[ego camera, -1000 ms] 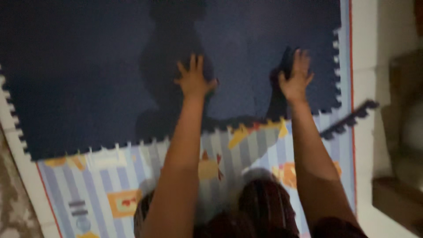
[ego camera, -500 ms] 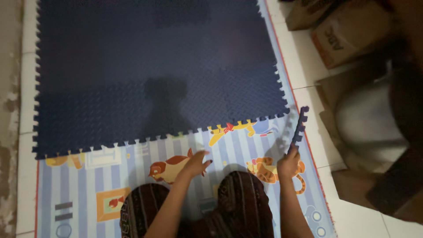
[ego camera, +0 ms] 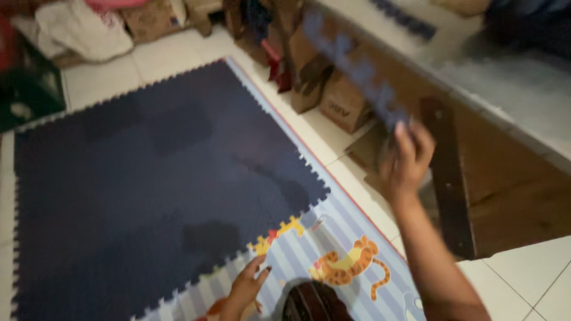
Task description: The person assembles dark blue interlocking foam floor mats on a colorful Winnie the Pooh play mat. They pick up individual tiles, align the puzzle edges, and press them together to form a larger continuous mat area.
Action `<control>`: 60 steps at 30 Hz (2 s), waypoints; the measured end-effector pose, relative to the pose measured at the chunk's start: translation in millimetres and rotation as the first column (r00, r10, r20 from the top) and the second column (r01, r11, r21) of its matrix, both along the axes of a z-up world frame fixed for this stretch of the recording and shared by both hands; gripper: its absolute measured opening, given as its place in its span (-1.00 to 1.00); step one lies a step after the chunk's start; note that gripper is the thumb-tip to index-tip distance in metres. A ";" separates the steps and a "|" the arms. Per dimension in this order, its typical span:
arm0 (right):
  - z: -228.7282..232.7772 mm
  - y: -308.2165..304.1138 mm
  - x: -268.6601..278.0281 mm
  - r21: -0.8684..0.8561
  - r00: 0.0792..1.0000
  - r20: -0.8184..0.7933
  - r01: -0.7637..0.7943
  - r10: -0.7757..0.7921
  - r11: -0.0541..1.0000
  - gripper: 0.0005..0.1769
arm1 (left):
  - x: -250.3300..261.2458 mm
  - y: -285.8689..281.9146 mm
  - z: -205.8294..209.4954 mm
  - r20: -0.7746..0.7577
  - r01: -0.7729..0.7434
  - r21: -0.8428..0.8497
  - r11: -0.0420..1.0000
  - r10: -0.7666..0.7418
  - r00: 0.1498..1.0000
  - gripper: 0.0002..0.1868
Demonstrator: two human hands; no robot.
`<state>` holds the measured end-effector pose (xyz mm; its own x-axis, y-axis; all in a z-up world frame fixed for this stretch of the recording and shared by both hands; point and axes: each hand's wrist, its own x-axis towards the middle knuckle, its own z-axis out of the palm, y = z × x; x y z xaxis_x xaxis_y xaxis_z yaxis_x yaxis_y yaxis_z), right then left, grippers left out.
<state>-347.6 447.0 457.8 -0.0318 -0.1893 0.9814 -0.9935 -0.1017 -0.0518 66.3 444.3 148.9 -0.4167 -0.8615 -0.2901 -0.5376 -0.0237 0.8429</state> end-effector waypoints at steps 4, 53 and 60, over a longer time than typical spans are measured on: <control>96.3 -94.7 -87.6 0.184 0.976 0.196 0.059 -0.095 0.981 -0.46 | -22.6 -19.6 -13.9 -0.317 0.016 -0.198 0.980 -0.080 0.945 -0.51; -226.3 120.0 273.3 0.593 0.580 0.779 -0.562 0.236 -0.577 -0.10 | 316.5 167.2 66.5 -0.657 -0.729 0.480 0.488 0.751 0.070 -0.21; -299.8 110.7 163.7 0.642 0.705 0.700 -0.691 -0.111 -0.333 -0.26 | 383.4 205.8 -61.4 -0.369 -0.904 0.382 -0.193 0.865 -0.341 -0.02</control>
<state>-183.9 557.7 158.0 0.2669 -0.8524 -0.4496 -0.6386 0.1930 -0.7450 449.7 650.1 87.5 0.8455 -0.3282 -0.4212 0.4229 -0.0700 0.9035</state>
